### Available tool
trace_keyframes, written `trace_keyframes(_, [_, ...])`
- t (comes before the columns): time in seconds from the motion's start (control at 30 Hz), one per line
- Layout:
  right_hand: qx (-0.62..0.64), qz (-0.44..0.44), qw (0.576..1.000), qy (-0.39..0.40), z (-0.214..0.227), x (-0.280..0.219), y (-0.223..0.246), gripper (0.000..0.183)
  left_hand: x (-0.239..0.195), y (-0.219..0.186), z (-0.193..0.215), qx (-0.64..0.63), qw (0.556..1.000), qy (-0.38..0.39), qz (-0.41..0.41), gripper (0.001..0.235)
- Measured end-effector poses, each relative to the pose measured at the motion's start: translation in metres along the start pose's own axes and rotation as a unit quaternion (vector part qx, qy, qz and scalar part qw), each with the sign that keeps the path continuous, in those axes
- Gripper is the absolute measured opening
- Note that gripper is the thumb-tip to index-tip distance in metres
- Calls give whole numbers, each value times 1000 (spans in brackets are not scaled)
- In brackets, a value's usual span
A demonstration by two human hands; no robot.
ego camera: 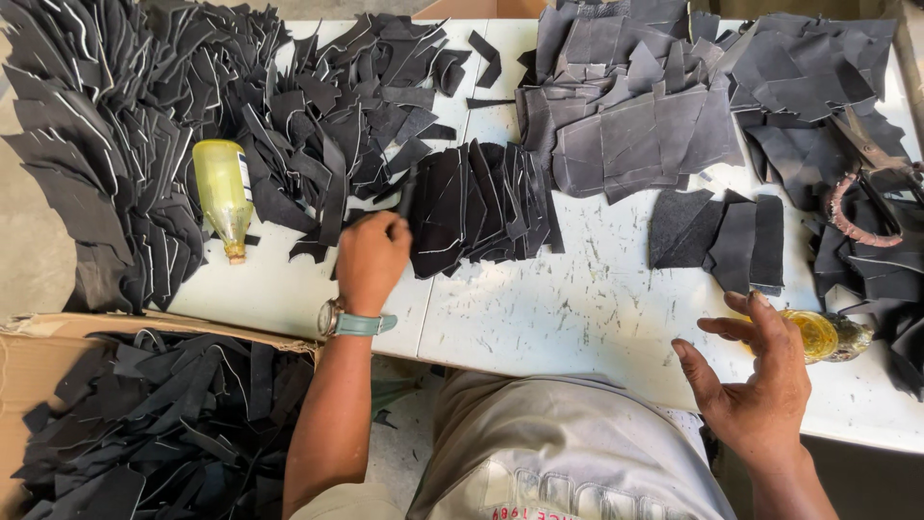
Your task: The person pours a yellow liquid from a plastic bottle into a small glass jar. They then pick up black rubber pieces from a pile on the table and apply the liquid to the edges of the pieces using their fingers. The person repeatedly handles the rubber pieces, applying the liquid and placing them back on the table.
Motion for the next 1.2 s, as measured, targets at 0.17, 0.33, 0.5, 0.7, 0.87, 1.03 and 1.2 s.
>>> trace_keyframes(0.17, [34,-45,998,-6,0,-6,-13,87,3,2,78,81,986,-144,-29,13])
trace_keyframes(0.33, [224,-63,972,-33,-1,-5,-20,84,-15,-36,135,-154,984,-82,-23,17])
trace_keyframes(0.5, [296,-72,951,-45,-6,5,0,86,-41,-122,33,-286,951,75,-88,14])
trace_keyframes(0.7, [457,-186,862,117,-44,19,10,115,-92,-205,-72,-446,859,194,-160,24])
trace_keyframes(0.87, [547,-263,789,92,-58,13,-30,101,-90,-206,-91,-388,865,287,-137,34])
trace_keyframes(1.03, [641,-290,703,105,-67,3,-35,95,-70,-205,-74,-275,918,146,-247,49])
trace_keyframes(1.2, [813,-158,550,102,-61,12,-37,70,-72,-186,-98,-342,889,247,-176,21])
Point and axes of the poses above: each hand's wrist, its own x-axis towards the middle knuckle, its own z-axis out of the back of the hand, y = z × x, the point moved 4 cm from there along x, towards the middle knuckle, and after that the axes turned 5 degrees about -x, right-handed, at the moved point
